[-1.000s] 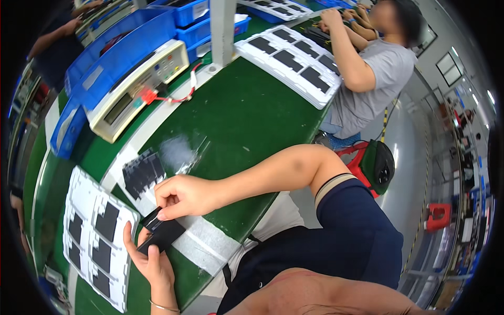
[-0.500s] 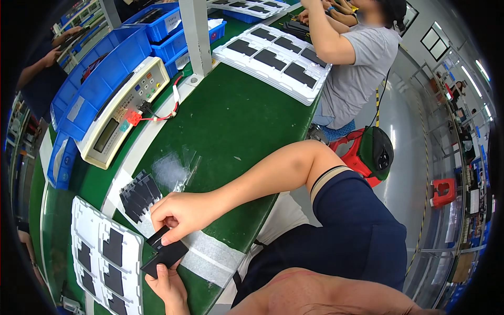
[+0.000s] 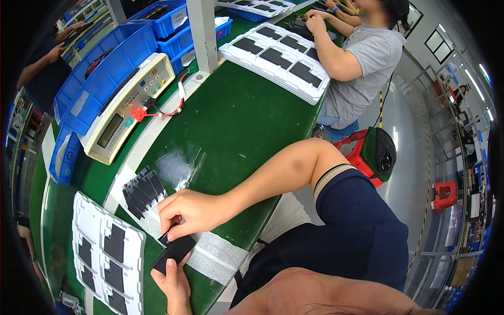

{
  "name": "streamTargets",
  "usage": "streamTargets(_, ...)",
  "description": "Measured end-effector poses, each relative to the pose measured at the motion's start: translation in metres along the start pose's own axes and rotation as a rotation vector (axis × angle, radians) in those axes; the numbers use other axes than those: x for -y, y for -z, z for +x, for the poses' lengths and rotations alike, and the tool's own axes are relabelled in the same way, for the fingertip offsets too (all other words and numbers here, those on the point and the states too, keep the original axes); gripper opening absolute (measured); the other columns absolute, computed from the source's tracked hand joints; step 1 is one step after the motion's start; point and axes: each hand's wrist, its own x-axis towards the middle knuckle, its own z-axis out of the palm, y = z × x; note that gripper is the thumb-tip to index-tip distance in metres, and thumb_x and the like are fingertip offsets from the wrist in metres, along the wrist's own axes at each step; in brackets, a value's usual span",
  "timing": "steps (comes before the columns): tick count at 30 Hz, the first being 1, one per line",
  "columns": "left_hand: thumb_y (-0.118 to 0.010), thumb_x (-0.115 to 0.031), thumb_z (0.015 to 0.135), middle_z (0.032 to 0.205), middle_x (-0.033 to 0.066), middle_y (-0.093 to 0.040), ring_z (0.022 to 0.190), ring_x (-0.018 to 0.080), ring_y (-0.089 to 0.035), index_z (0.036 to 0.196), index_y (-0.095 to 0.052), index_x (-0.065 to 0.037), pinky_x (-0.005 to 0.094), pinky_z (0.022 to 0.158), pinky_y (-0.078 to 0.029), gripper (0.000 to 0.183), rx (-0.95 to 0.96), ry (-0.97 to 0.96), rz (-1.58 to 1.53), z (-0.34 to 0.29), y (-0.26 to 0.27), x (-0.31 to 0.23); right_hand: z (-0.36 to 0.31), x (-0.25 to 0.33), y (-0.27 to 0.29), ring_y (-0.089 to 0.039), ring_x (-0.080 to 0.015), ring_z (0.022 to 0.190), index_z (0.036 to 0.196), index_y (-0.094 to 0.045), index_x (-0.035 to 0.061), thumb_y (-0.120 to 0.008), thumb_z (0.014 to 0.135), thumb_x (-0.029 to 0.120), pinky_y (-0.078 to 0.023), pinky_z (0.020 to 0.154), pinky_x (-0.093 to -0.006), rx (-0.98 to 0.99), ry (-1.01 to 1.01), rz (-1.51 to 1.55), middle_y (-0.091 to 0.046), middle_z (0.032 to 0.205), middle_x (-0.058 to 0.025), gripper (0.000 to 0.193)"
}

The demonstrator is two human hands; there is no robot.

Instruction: Assembling small black electronic components on a green assembly line table.

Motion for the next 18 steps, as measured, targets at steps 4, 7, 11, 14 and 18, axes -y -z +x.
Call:
streamTargets(4, -0.051, -0.018, 0.09, 0.104, 0.0234, -0.057, 0.09, 0.031, -0.062, 0.108, -0.05, 0.015, 0.0376, 0.074, -0.055, 0.037, 0.024, 0.022, 0.069, 0.0006, 0.0041, 0.0052, -0.0022, -0.0033, -0.0017, -0.055, -0.0191, 0.068, 0.078, -0.065, 0.0046, -0.069, 0.07, 0.01, -0.044, 0.06, -0.0301, -0.079, 0.122, -0.133, -0.057, 0.072, -0.0036, 0.011)
streamTargets(7, -0.048, -0.02, 0.092, 0.104, 0.0245, -0.057, 0.085, 0.0328, -0.064, 0.11, -0.047, 0.015, 0.0355, 0.069, -0.056, 0.04, 0.071, 0.084, 0.126, -0.0004, -0.0019, -0.0004, -0.0016, -0.0077, -0.0028, -0.055, -0.0201, 0.07, 0.078, -0.066, 0.0056, -0.07, 0.069, 0.011, -0.044, 0.061, -0.0315, -0.127, 0.202, -0.19, -0.057, 0.072, -0.0031, 0.012)
streamTargets(11, -0.046, -0.021, 0.092, 0.102, 0.0251, -0.057, 0.08, 0.0337, -0.065, 0.111, -0.045, 0.015, 0.0345, 0.066, -0.056, 0.041, 0.09, 0.094, 0.089, 0.0001, 0.0006, -0.0004, -0.0018, -0.0073, -0.0037, -0.056, -0.0197, 0.069, 0.079, -0.067, 0.0054, -0.07, 0.069, 0.012, -0.045, 0.061, -0.0307, -0.126, 0.188, -0.168, -0.057, 0.072, -0.0035, 0.013)
streamTargets(14, -0.048, -0.024, 0.092, 0.096, 0.0231, -0.059, 0.073, 0.0317, -0.065, 0.112, -0.044, 0.014, 0.0324, 0.061, -0.056, 0.043, 0.055, 0.101, 0.057, -0.0001, -0.001, -0.0005, 0.0012, -0.0009, 0.0018, -0.056, -0.0184, 0.068, 0.082, -0.067, 0.0046, -0.07, 0.07, 0.012, -0.045, 0.059, -0.0292, -0.028, 0.055, -0.12, -0.057, 0.073, -0.0041, 0.015)
streamTargets(18, -0.045, -0.019, 0.092, 0.097, 0.0241, -0.059, 0.074, 0.0335, -0.065, 0.111, -0.044, 0.015, 0.0338, 0.061, -0.056, 0.039, 0.069, 0.092, 0.047, 0.0014, -0.0018, -0.0017, 0.0049, -0.0051, 0.0011, -0.055, -0.0166, 0.062, 0.079, -0.067, 0.0026, -0.07, 0.067, 0.01, -0.044, 0.056, -0.0281, -0.007, 0.082, -0.038, -0.058, 0.073, -0.0054, 0.014)
